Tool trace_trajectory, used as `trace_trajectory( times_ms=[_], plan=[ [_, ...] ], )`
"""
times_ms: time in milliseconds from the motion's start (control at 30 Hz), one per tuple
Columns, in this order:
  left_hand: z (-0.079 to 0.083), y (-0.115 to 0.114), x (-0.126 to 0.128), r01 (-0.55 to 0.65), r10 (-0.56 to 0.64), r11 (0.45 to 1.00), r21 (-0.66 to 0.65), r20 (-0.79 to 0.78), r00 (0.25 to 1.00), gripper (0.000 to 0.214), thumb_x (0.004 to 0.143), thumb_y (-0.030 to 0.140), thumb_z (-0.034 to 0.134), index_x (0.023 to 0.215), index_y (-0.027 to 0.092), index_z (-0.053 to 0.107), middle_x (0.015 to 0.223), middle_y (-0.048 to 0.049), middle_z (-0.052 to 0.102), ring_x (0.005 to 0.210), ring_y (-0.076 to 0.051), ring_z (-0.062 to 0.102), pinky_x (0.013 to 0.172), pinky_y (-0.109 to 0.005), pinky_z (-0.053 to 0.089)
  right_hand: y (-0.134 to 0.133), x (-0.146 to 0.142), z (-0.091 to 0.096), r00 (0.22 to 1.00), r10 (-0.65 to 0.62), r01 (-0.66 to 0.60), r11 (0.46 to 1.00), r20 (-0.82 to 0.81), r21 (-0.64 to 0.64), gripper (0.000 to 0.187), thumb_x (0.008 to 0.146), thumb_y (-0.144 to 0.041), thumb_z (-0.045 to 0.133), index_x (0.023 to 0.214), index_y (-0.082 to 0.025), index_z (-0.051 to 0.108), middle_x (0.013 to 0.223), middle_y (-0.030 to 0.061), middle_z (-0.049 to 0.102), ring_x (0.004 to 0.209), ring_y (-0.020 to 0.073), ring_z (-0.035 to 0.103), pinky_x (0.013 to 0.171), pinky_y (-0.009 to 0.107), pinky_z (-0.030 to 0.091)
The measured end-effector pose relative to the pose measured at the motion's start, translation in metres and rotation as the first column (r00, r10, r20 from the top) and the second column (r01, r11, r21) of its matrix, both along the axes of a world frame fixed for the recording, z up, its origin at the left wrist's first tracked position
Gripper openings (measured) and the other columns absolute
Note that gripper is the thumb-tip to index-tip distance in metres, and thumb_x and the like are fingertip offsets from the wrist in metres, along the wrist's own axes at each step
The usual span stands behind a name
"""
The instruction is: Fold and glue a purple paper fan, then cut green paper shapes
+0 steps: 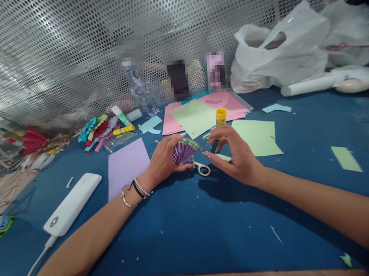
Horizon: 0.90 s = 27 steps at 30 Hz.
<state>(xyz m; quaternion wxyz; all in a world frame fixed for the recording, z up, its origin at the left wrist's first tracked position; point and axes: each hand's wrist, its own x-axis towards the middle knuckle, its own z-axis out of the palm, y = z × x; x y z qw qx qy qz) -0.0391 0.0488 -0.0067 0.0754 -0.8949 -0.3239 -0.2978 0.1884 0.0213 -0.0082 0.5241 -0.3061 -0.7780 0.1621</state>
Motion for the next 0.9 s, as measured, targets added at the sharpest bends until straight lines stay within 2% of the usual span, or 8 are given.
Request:
trace_trajectory(
  times_ms=[333, 433, 500, 567, 633, 700, 767, 900],
  plan=[
    [0.004, -0.006, 0.006, 0.159, -0.157, 0.985, 0.068, -0.029, 0.987, 0.081, 0.064, 0.057, 0.066, 0.126, 0.022, 0.027, 0.118, -0.0125, 0.053, 0.114, -0.026, 0.045, 0.099, -0.041, 0.034, -0.005, -0.011, -0.007, 0.973, 0.155, -0.197, 0.944, -0.172, -0.265, 0.044, 0.075, -0.019, 0.062, 0.108, -0.024, 0.035, 0.102, 0.0052, 0.049, 0.085, 0.0142, 0.057, 0.06, 0.025, 0.053],
    [0.001, -0.015, 0.013, 0.036, -0.049, 0.995, 0.092, 0.133, 0.99, 0.089, 0.061, 0.067, 0.061, 0.129, 0.024, 0.024, 0.132, -0.014, 0.04, 0.125, -0.03, 0.033, 0.106, -0.049, 0.021, -0.007, -0.011, -0.004, 0.965, 0.107, -0.161, 0.963, -0.241, -0.218, 0.039, 0.075, -0.015, 0.061, 0.105, -0.025, 0.037, 0.1, 0.0039, 0.047, 0.086, 0.0137, 0.057, 0.06, 0.024, 0.054],
    [-0.001, -0.022, 0.021, -0.129, 0.141, 0.99, -0.059, 0.374, 0.917, 0.091, 0.064, 0.071, 0.053, 0.133, 0.024, 0.018, 0.142, -0.0153, 0.021, 0.131, -0.032, 0.023, 0.107, -0.05, 0.019, -0.008, -0.01, -0.002, 0.952, 0.03, -0.087, 0.981, -0.304, -0.175, 0.039, 0.074, -0.015, 0.063, 0.103, -0.026, 0.038, 0.104, 0.0038, 0.043, 0.086, 0.013, 0.057, 0.06, 0.023, 0.054],
    [-0.004, -0.029, 0.028, -0.123, 0.339, 0.907, -0.402, 0.527, 0.779, 0.076, 0.077, 0.065, 0.043, 0.134, 0.023, 0.015, 0.141, -0.0153, 0.02, 0.129, -0.028, 0.028, 0.104, -0.045, 0.028, -0.008, -0.009, -0.001, 0.932, -0.031, -0.029, 0.987, -0.362, -0.16, 0.043, 0.072, -0.015, 0.064, 0.103, -0.027, 0.037, 0.106, 0.0036, 0.042, 0.086, 0.0129, 0.057, 0.059, 0.023, 0.055],
    [-0.004, -0.034, 0.035, 0.061, 0.384, 0.78, -0.623, 0.553, 0.739, 0.057, 0.086, 0.058, 0.029, 0.13, 0.022, 0.026, 0.13, -0.015, 0.039, 0.115, -0.023, 0.046, 0.094, -0.039, 0.042, -0.008, -0.009, -0.001, 0.923, -0.042, -0.024, 0.986, -0.382, -0.167, 0.045, 0.072, -0.016, 0.064, 0.104, -0.028, 0.035, 0.105, 0.0036, 0.043, 0.087, 0.0137, 0.057, 0.059, 0.024, 0.055],
    [-0.002, -0.037, 0.04, 0.229, 0.358, 0.665, -0.711, 0.573, 0.737, 0.044, 0.09, 0.05, 0.025, 0.118, 0.021, 0.043, 0.112, -0.0104, 0.054, 0.099, -0.018, 0.055, 0.086, -0.033, 0.047, -0.006, -0.009, -0.003, 0.935, -0.01, -0.059, 0.981, -0.356, -0.184, 0.045, 0.073, -0.016, 0.063, 0.105, -0.028, 0.034, 0.102, 0.0034, 0.045, 0.086, 0.0137, 0.057, 0.06, 0.025, 0.055],
    [0.001, -0.038, 0.043, 0.326, 0.371, 0.576, -0.75, 0.595, 0.713, 0.032, 0.09, 0.044, 0.035, 0.101, 0.02, 0.054, 0.096, -0.005, 0.059, 0.086, -0.014, 0.057, 0.079, -0.028, 0.048, -0.005, -0.009, -0.005, 0.951, 0.033, -0.096, 0.977, -0.308, -0.193, 0.044, 0.074, -0.016, 0.062, 0.106, -0.027, 0.034, 0.101, 0.0033, 0.047, 0.084, 0.0132, 0.056, 0.06, 0.025, 0.055],
    [0.007, -0.039, 0.044, 0.383, 0.416, 0.517, -0.766, 0.616, 0.669, 0.023, 0.086, 0.039, 0.047, 0.088, 0.018, 0.057, 0.079, -0.0001, 0.059, 0.067, -0.009, 0.055, 0.062, -0.021, 0.048, -0.005, -0.007, -0.006, 0.979, 0.059, -0.092, 0.982, -0.193, -0.166, 0.045, 0.075, -0.017, 0.061, 0.109, -0.025, 0.033, 0.104, 0.0047, 0.048, 0.085, 0.0144, 0.055, 0.064, 0.029, 0.052]
  ],
)
